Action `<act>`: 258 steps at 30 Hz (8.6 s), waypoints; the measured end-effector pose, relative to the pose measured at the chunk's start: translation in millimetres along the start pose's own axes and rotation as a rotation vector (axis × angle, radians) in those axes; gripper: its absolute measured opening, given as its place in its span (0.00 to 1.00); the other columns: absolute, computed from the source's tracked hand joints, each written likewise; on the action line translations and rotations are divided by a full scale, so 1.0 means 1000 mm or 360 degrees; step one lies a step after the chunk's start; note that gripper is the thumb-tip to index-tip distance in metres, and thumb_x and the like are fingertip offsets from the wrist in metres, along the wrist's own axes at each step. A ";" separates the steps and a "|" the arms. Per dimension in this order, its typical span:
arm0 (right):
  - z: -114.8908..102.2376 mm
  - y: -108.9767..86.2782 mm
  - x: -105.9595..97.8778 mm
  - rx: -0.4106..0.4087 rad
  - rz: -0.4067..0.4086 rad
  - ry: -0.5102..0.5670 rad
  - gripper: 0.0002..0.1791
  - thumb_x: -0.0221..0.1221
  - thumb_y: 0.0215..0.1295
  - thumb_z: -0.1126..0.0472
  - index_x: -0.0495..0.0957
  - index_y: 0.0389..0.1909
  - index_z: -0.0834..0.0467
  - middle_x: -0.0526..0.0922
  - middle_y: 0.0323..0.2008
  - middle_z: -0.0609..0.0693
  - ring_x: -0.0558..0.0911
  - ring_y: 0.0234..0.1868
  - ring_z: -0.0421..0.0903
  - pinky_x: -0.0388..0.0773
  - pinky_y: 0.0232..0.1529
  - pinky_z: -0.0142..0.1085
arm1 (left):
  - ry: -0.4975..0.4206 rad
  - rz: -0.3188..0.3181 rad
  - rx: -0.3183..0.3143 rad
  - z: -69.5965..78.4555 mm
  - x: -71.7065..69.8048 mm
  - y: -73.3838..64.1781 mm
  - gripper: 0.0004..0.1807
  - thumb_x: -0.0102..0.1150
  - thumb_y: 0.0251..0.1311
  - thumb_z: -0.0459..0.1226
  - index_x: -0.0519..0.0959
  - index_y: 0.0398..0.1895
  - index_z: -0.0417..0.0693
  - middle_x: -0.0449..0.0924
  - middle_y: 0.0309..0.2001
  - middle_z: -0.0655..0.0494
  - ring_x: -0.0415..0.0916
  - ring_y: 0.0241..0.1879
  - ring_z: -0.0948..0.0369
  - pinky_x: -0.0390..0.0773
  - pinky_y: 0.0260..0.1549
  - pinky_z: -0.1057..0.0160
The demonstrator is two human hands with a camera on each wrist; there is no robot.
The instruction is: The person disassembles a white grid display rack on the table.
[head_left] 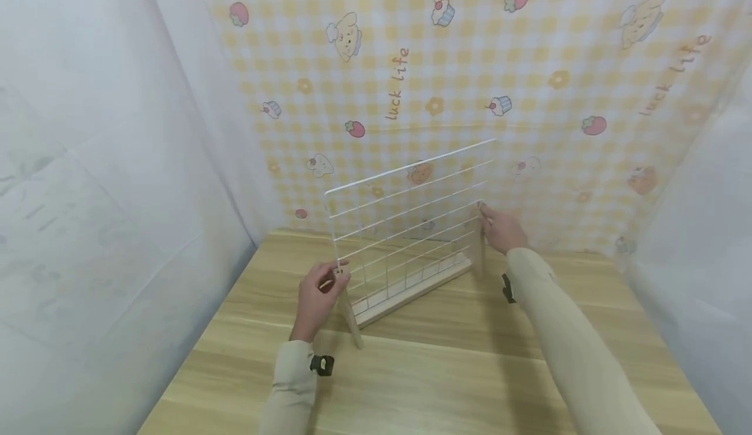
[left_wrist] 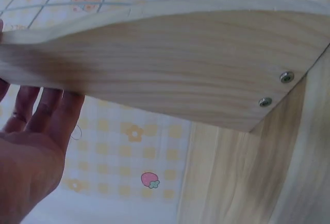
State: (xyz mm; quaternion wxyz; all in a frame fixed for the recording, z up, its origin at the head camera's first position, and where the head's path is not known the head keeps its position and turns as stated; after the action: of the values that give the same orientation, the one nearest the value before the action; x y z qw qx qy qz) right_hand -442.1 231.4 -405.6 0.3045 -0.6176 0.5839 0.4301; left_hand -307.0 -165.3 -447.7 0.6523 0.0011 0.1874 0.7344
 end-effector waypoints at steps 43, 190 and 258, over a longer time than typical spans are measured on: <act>-0.039 -0.004 0.029 -0.0023 -0.0351 0.0075 0.43 0.40 0.80 0.46 0.30 0.79 0.66 0.68 0.67 0.76 0.75 0.61 0.74 0.70 0.66 0.65 | 0.0157 0.0452 0.0470 0.032 0.008 -0.061 0.09 0.67 0.62 0.35 0.85 0.45 0.45 0.89 0.42 0.49 0.87 0.48 0.49 0.83 0.51 0.53; -0.195 -0.051 -0.160 -0.0728 0.1304 0.0654 0.57 0.80 0.44 0.51 0.60 0.76 0.49 0.67 0.63 0.66 0.75 0.45 0.53 0.72 0.36 0.36 | 0.0126 0.0557 0.0222 0.038 0.017 -0.071 0.12 0.63 0.64 0.31 0.82 0.50 0.38 0.87 0.41 0.45 0.86 0.47 0.47 0.82 0.56 0.46; 0.023 -0.071 -0.032 0.0146 0.0261 0.0001 0.64 0.68 0.56 0.36 0.36 0.81 0.48 0.58 0.67 0.82 0.65 0.62 0.78 0.77 0.42 0.70 | 0.0308 0.0412 0.0229 0.028 0.014 -0.100 0.11 0.66 0.62 0.34 0.80 0.47 0.48 0.87 0.45 0.55 0.79 0.43 0.65 0.80 0.50 0.51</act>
State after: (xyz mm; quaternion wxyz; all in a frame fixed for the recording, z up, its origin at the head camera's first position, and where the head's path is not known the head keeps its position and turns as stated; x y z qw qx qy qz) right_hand -374.8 275.7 -397.0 0.2959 -0.5532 0.6517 0.4262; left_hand -206.0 -136.4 -453.0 0.5296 0.0013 0.2996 0.7936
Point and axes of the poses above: each hand's wrist, its own y-axis towards the middle knuckle, its own x-axis out of the palm, z = x × y, the point moved 8 cm from there along y, towards the middle knuckle
